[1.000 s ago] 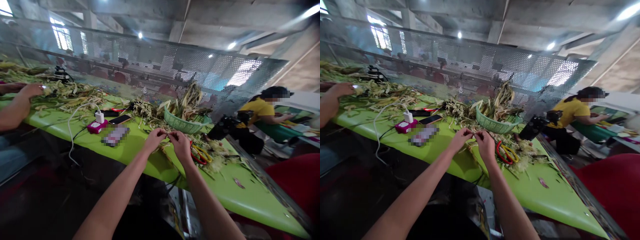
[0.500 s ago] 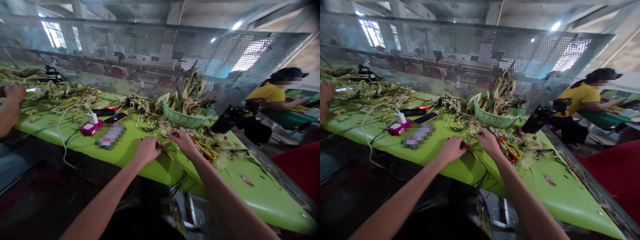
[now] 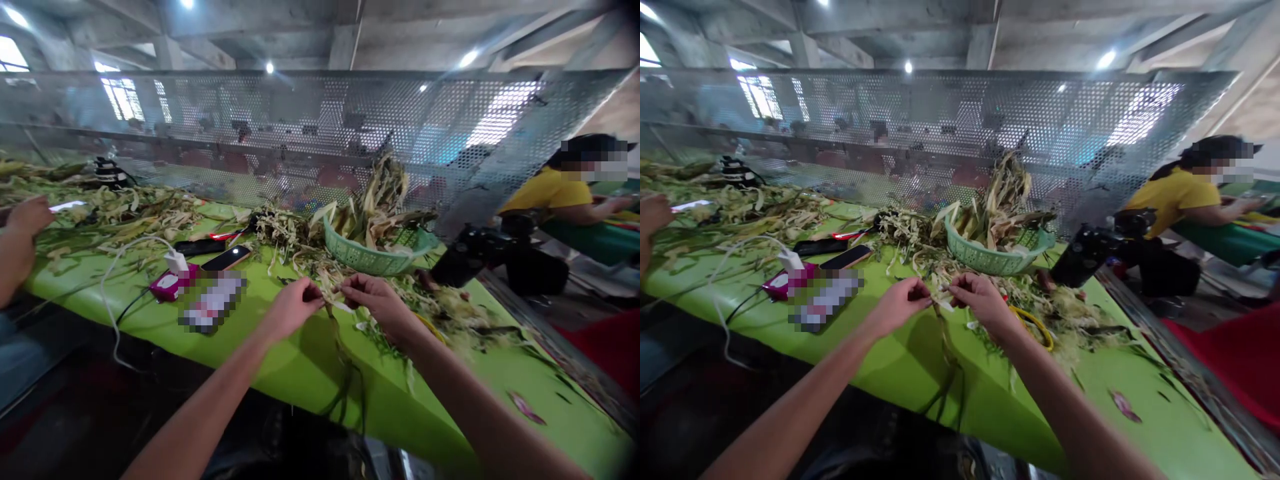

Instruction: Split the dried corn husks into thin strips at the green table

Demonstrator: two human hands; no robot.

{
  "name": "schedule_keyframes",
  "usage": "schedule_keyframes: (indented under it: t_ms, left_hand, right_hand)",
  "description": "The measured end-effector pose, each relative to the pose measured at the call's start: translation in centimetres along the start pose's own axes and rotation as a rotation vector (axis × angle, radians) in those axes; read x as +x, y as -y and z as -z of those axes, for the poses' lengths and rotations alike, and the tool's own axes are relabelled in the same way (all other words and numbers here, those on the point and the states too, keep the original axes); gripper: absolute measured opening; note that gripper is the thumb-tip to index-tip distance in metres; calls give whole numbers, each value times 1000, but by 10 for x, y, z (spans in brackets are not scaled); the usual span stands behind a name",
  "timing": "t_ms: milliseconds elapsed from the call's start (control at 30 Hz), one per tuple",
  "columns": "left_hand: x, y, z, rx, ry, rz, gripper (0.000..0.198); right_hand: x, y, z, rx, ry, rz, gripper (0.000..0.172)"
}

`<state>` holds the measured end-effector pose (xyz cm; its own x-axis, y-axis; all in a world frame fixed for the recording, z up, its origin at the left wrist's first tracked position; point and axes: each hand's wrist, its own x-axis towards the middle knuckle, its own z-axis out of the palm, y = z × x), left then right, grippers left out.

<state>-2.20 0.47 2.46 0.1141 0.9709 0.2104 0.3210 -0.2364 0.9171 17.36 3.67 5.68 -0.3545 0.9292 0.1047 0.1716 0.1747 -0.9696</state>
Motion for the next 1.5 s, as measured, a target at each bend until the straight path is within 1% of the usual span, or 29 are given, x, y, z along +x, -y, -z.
schedule_keyframes:
  t_ms: [67,167,267,333,400,467,600,700,833,900,967,1100,1367,1500]
  left_hand:
    - [10,-4,0,-58,23,-19,17]
    - [24,-9,-4,-105,62,-84,17]
    - [37,-13,-8,-138,17,-125,20]
    - [46,-15,-9,-203,2,-122,25]
    - [55,-17,-9,-300,51,-102,29]
    - [63,-19,-8,-346,100,-77,28]
    - [74,-18,-12,-362,79,-64,27]
    - [75,-15,-18,-411,61,-28,25]
    - [70,-11,-26,-285,52,-39,22]
    - [67,-11,-29,-266,62,-41,20]
    - [63,-11,-30,-279,65,-13,20]
    - [58,-12,-32,-372,54,49,21]
    - [53,-16,-37,-553,8,120,24]
    - [50,-14,-42,-632,-71,155,25]
  right_hand:
    - [7,4,2,41,-32,3,32]
    - [18,10,6,108,-79,10,32]
    - [28,13,9,127,-98,22,31]
    - [34,15,12,98,-70,28,31]
    - [42,18,18,39,-30,47,31]
    - [49,22,27,-78,-26,112,28]
    - [60,27,42,-378,-81,322,16]
    - [62,26,46,-464,-32,341,13]
    - [59,21,44,-498,31,336,11]
    - [57,19,43,-506,53,332,10]
    - [55,20,42,-521,65,313,9]
    - [53,22,41,-538,82,275,11]
    - [51,27,41,-578,111,269,5]
    - [49,29,39,-619,116,270,7]
